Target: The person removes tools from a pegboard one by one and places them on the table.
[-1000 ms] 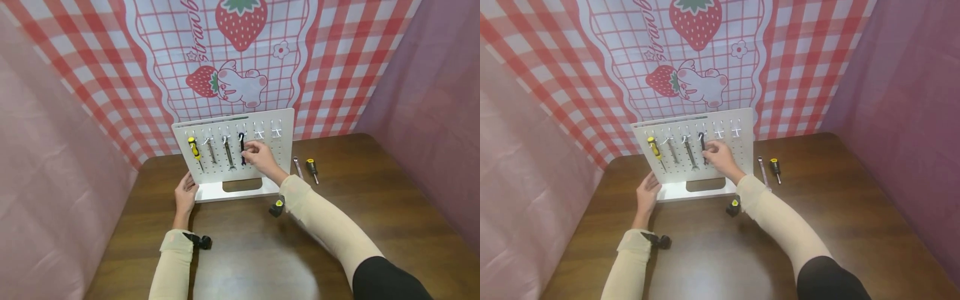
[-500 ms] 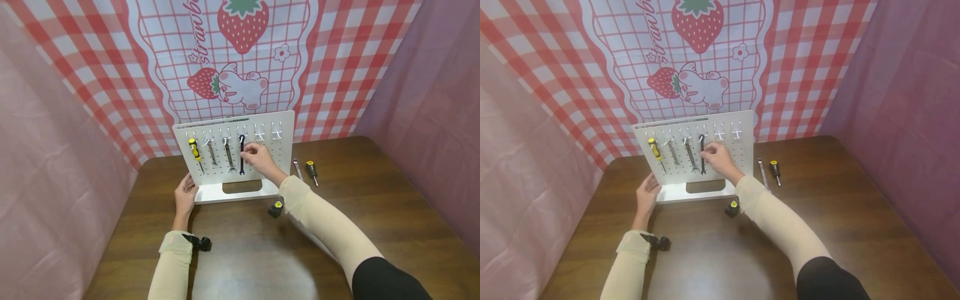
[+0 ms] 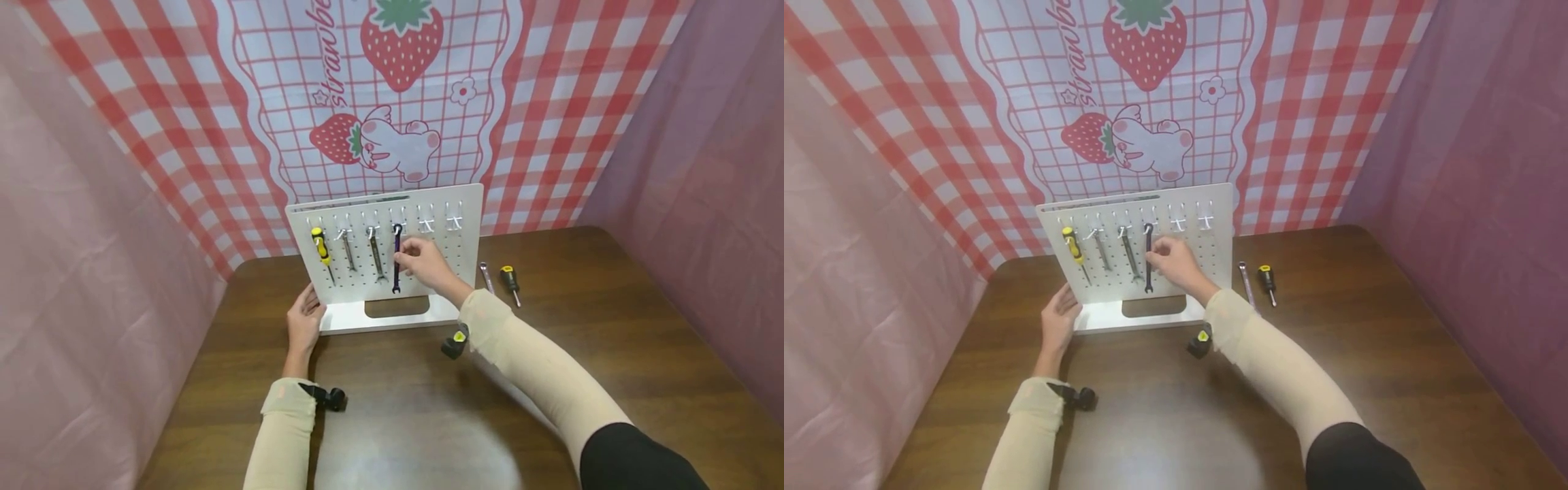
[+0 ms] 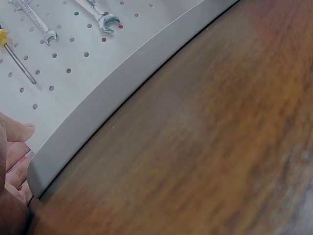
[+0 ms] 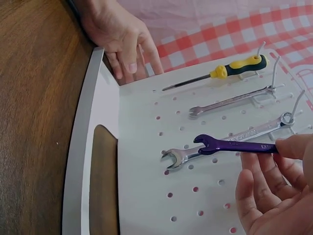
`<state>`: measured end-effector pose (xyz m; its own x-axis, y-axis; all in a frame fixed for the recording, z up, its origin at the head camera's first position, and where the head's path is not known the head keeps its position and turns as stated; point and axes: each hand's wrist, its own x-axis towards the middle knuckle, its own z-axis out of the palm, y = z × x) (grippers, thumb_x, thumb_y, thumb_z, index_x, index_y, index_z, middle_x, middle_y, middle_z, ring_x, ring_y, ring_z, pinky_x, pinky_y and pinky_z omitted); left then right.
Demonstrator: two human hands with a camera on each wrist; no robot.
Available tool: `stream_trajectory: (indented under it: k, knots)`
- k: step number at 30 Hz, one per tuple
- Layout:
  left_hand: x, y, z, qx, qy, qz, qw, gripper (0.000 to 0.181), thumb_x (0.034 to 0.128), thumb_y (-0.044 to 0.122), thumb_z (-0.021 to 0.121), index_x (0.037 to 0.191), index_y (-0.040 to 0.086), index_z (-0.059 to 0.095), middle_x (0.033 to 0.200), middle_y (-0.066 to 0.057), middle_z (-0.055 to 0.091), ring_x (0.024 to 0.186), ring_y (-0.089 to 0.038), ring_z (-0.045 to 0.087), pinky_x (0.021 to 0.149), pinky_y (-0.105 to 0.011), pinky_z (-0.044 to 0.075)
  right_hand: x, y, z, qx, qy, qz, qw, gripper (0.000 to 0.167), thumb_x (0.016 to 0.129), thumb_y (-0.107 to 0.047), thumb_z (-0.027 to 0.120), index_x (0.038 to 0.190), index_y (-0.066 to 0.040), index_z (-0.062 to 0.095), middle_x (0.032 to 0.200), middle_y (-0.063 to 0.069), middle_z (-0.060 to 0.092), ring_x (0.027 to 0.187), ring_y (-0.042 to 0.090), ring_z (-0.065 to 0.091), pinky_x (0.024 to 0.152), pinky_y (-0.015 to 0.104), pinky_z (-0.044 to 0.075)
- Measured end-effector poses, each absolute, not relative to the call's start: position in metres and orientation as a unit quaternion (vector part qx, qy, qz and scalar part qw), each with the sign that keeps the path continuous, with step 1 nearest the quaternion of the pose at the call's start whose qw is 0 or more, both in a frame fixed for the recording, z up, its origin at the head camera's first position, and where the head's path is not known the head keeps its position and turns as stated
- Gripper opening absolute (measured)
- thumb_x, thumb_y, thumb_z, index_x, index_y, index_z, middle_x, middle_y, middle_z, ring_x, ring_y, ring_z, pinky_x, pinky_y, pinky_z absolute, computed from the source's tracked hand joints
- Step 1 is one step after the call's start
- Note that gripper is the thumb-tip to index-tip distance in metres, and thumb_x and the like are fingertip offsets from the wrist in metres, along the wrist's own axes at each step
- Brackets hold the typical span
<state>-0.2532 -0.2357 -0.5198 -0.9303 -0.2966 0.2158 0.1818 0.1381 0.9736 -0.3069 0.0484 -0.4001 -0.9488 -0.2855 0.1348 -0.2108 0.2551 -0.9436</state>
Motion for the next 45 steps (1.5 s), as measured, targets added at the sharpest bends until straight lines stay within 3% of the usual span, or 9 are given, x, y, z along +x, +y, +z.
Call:
stream_trajectory:
  k: [7, 16, 29, 34, 38, 45]
  knots:
    - [-0.252, -0.230, -0.525, 0.041, -0.740, -0.645, 0.189, 0.057, 0.0919, -0.010, 0.062, 0.147, 0.000, 0.050, 0.134, -0.026, 0.060, 0.124, -0.036, 0.057, 0.105, -0.047, 0.046, -0.304, 0.055, -0.401, -0.184, 0.806, -0.562, 0.024, 0.018, 0.098, -0.007, 0.062, 0.110, 0.004, 0.069, 0.098, 0.014, 0.067, 0.080, 0.022, 0.063, 0.072, 0.032, 0.059]
    - [-0.238, -0.227, -0.497, 0.027, -0.742, -0.648, 0.171, 0.057, 0.0921, -0.012, 0.060, 0.147, -0.008, 0.045, 0.136, -0.033, 0.055, 0.127, -0.044, 0.053, 0.108, -0.052, 0.043, -0.300, 0.060, -0.398, -0.194, 0.807, -0.557, 0.021, 0.022, 0.100, -0.011, 0.060, 0.113, 0.004, 0.069, 0.105, 0.020, 0.067, 0.086, 0.024, 0.061, 0.075, 0.036, 0.058]
    - [-0.231, -0.227, -0.487, 0.038, -0.746, -0.644, 0.168, 0.056, 0.0921, -0.012, 0.060, 0.146, -0.006, 0.046, 0.136, -0.031, 0.056, 0.126, -0.041, 0.055, 0.107, -0.048, 0.044, -0.293, 0.059, -0.396, -0.206, 0.815, -0.542, 0.018, 0.020, 0.101, -0.008, 0.060, 0.114, 0.003, 0.070, 0.115, 0.016, 0.069, 0.091, 0.023, 0.062, 0.074, 0.037, 0.059]
    - [-0.230, -0.227, -0.486, 0.034, -0.746, -0.644, 0.167, 0.056, 0.0922, -0.012, 0.060, 0.146, -0.007, 0.046, 0.136, -0.031, 0.056, 0.126, -0.041, 0.055, 0.107, -0.048, 0.044, -0.288, 0.059, -0.395, -0.211, 0.815, -0.539, 0.021, 0.021, 0.101, -0.008, 0.060, 0.114, 0.005, 0.069, 0.113, 0.022, 0.068, 0.089, 0.022, 0.061, 0.074, 0.034, 0.058]
    - [-0.234, -0.228, -0.492, 0.031, -0.744, -0.645, 0.173, 0.056, 0.0920, -0.012, 0.060, 0.146, -0.006, 0.047, 0.135, -0.031, 0.057, 0.126, -0.041, 0.055, 0.107, -0.049, 0.044, -0.283, 0.058, -0.394, -0.211, 0.814, -0.541, 0.020, 0.022, 0.101, -0.009, 0.060, 0.113, 0.006, 0.069, 0.107, 0.024, 0.068, 0.085, 0.022, 0.060, 0.073, 0.034, 0.056]
    - [-0.252, -0.236, -0.521, 0.034, -0.736, -0.649, 0.191, 0.057, 0.0925, -0.009, 0.062, 0.147, -0.001, 0.049, 0.136, -0.027, 0.059, 0.125, -0.037, 0.056, 0.107, -0.047, 0.044, -0.277, 0.058, -0.392, -0.203, 0.811, -0.548, 0.025, 0.023, 0.101, -0.011, 0.060, 0.114, 0.005, 0.069, 0.106, 0.017, 0.070, 0.090, 0.024, 0.062, 0.081, 0.045, 0.058]
